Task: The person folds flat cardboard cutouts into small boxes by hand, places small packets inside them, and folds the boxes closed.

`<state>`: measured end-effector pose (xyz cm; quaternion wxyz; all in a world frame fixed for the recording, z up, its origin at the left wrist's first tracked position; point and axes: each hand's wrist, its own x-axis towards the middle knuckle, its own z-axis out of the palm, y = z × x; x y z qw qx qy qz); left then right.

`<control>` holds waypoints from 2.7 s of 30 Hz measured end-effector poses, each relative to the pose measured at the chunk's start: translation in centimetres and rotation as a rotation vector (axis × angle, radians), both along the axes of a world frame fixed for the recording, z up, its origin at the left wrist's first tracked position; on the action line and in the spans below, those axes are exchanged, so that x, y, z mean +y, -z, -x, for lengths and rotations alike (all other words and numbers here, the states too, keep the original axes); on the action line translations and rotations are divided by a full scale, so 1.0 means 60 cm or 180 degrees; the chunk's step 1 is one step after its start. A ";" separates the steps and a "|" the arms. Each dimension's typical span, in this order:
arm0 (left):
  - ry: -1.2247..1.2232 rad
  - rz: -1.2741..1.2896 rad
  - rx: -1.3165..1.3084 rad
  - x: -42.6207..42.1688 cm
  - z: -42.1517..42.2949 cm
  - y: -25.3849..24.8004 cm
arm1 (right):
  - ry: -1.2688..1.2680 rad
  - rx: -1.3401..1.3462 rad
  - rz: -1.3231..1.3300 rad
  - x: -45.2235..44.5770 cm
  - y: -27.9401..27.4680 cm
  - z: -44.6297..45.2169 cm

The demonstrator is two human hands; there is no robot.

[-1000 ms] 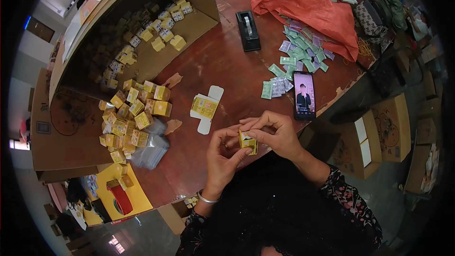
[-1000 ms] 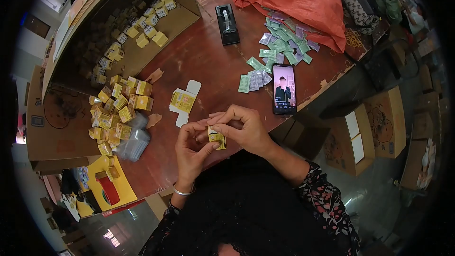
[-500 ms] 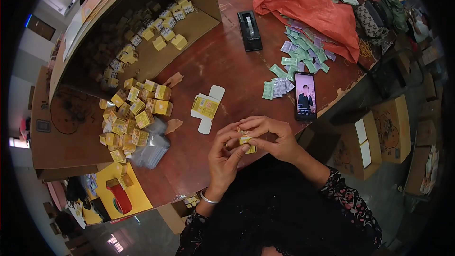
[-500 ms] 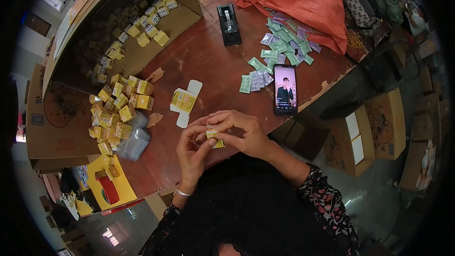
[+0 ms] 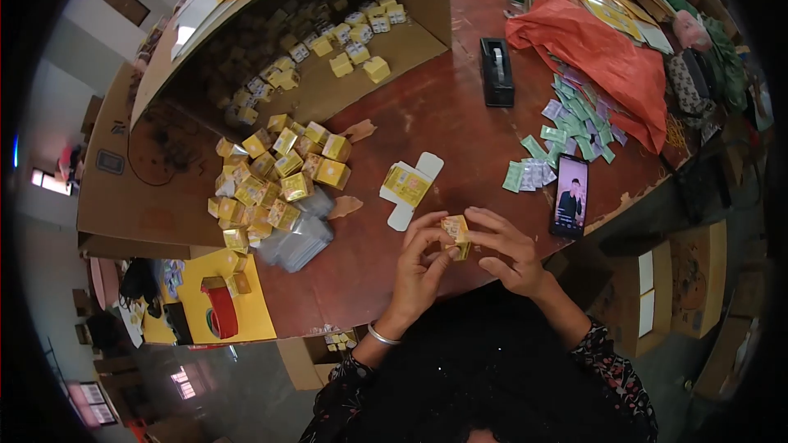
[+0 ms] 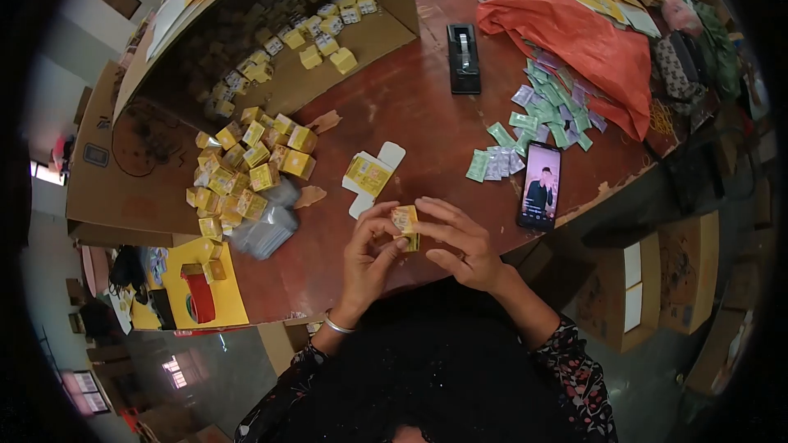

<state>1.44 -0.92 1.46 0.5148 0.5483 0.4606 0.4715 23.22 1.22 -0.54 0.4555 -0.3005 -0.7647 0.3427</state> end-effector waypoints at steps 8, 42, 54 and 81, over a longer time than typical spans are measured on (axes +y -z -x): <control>-0.2241 -0.1632 0.3399 0.167 0.295 -0.053 | 0.1183 0.0797 0.1362 0.012 0.016 -0.033; -0.0338 -0.0755 0.1886 0.080 0.033 0.010 | 0.0825 0.0532 0.0979 0.054 0.001 0.067; 0.0954 0.0736 0.0975 0.043 0.040 -0.056 | -0.0158 0.0202 0.1908 0.048 -0.013 -0.001; 0.0701 -0.0178 -0.0800 -0.005 -0.008 0.005 | 0.0108 0.0836 0.0430 -0.010 0.005 0.021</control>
